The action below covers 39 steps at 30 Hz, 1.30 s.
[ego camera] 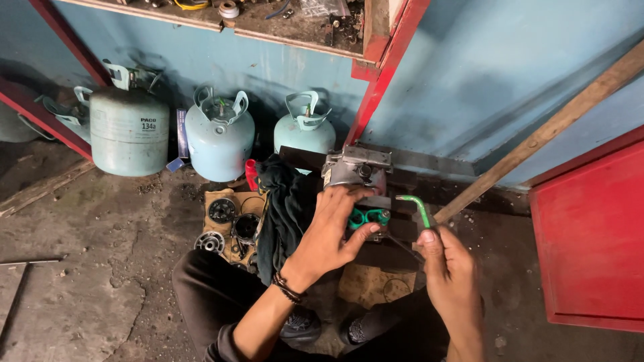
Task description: Disassembling and inspecting a mechanical compressor unit using a screwdriver
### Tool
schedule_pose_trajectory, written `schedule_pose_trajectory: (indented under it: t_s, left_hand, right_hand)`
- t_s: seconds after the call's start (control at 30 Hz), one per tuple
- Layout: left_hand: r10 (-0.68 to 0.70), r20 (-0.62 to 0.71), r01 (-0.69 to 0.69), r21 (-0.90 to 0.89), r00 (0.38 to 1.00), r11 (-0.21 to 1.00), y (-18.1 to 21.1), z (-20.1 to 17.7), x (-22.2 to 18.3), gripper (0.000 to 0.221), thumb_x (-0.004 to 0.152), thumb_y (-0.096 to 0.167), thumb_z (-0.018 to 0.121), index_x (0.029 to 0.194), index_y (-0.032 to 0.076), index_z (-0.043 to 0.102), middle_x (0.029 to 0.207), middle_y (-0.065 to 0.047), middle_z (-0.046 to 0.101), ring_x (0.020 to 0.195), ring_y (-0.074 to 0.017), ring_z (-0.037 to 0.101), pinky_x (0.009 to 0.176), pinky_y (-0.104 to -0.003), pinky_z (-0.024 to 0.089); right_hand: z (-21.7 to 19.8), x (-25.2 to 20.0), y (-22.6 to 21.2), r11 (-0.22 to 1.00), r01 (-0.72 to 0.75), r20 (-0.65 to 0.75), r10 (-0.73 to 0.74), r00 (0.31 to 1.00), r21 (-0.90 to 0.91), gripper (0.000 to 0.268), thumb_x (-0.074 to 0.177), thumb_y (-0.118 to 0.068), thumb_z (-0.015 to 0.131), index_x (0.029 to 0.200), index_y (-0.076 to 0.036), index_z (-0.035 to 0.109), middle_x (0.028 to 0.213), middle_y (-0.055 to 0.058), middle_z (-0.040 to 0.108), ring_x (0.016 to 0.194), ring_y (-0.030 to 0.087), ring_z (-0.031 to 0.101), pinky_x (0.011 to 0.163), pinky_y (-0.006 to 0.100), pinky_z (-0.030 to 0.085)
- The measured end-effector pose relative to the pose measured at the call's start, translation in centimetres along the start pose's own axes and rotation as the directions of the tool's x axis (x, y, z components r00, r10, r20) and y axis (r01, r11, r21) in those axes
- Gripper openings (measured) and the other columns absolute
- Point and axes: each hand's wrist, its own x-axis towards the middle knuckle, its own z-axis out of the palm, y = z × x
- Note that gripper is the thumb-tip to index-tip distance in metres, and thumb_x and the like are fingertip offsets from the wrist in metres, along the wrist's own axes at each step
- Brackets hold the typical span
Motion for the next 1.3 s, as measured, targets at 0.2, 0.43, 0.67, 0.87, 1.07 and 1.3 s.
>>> schedule_pose_trajectory:
  t_s: [0.2,0.43,0.67,0.87,1.07,1.3]
  left_hand:
    - [-0.076,0.117,0.084,-0.067,0.99,0.994,-0.7,-0.8,-0.2,0.08,0.088,0.044,0.069,0.147,-0.001,0.041,0.123,-0.015,0.055,0.107,-0.0268,0.051,0.099,-0.038,0.041]
    - [-0.009,0.208,0.044,-0.165,0.978,0.985,-1.6,-2.6,-0.2,0.064,0.094,0.021,0.066,0.149,0.001,0.042,0.147,-0.014,0.052,0.13,-0.031,0.05,0.113,-0.04,0.035]
    - [-0.041,0.287,0.081,-0.126,0.957,0.989,-0.9,-3.7,0.9,0.068,0.09,0.021,0.071,0.148,0.001,0.043,0.149,-0.015,0.048,0.132,-0.0312,0.051,0.11,-0.039,0.041]
    - [-0.096,0.284,0.133,-0.113,0.954,0.985,0.1,-3.9,1.5,0.06,0.083,0.017,0.075,0.139,0.004,0.057,0.137,-0.012,0.06,0.12,-0.0291,0.058,0.106,-0.038,0.041]
    - [-0.082,0.264,0.119,-0.129,0.961,0.985,0.0,-4.1,1.8,0.058,0.08,0.014,0.077,0.134,0.003,0.06,0.132,-0.014,0.064,0.116,-0.0298,0.063,0.101,-0.038,0.046]
    - [-0.013,0.231,0.066,-0.224,0.973,0.972,-0.8,-4.0,1.7,0.055,0.08,0.013,0.078,0.131,0.0,0.06,0.124,-0.015,0.067,0.105,-0.0288,0.066,0.094,-0.037,0.051]
  right_hand:
    - [-0.1,0.0,1.4,0.998,0.017,0.031,-0.019,0.999,0.054,0.025,0.103,-0.021,0.055,0.093,-0.002,0.067,0.071,0.003,0.063,0.056,0.011,0.048,0.051,0.026,0.034]
    - [0.1,-0.2,2.9,0.996,-0.038,0.047,0.035,0.998,0.078,0.028,0.104,-0.024,0.054,0.094,-0.001,0.068,0.068,0.004,0.058,0.058,0.012,0.047,0.054,0.027,0.038]
    - [0.6,-0.1,2.0,0.993,-0.015,0.036,0.011,0.999,0.114,0.025,0.103,-0.02,0.055,0.094,0.0,0.068,0.078,0.005,0.065,0.065,0.012,0.053,0.06,0.025,0.043]
    - [1.1,-0.4,2.1,0.991,-0.062,0.042,0.057,0.997,0.118,0.028,0.103,-0.023,0.056,0.09,-0.002,0.068,0.06,0.001,0.048,0.053,0.012,0.04,0.05,0.027,0.034]
    - [0.8,-0.5,1.9,0.993,-0.025,0.047,0.02,0.999,0.119,0.026,0.102,-0.021,0.057,0.089,-0.002,0.069,0.061,0.0,0.051,0.054,0.011,0.043,0.053,0.026,0.039]
    - [0.0,1.7,1.6,0.988,0.13,0.186,-0.144,0.972,0.087,0.018,0.098,-0.013,0.058,0.096,-0.004,0.073,0.061,-0.002,0.054,0.051,0.008,0.038,0.046,0.024,0.026]
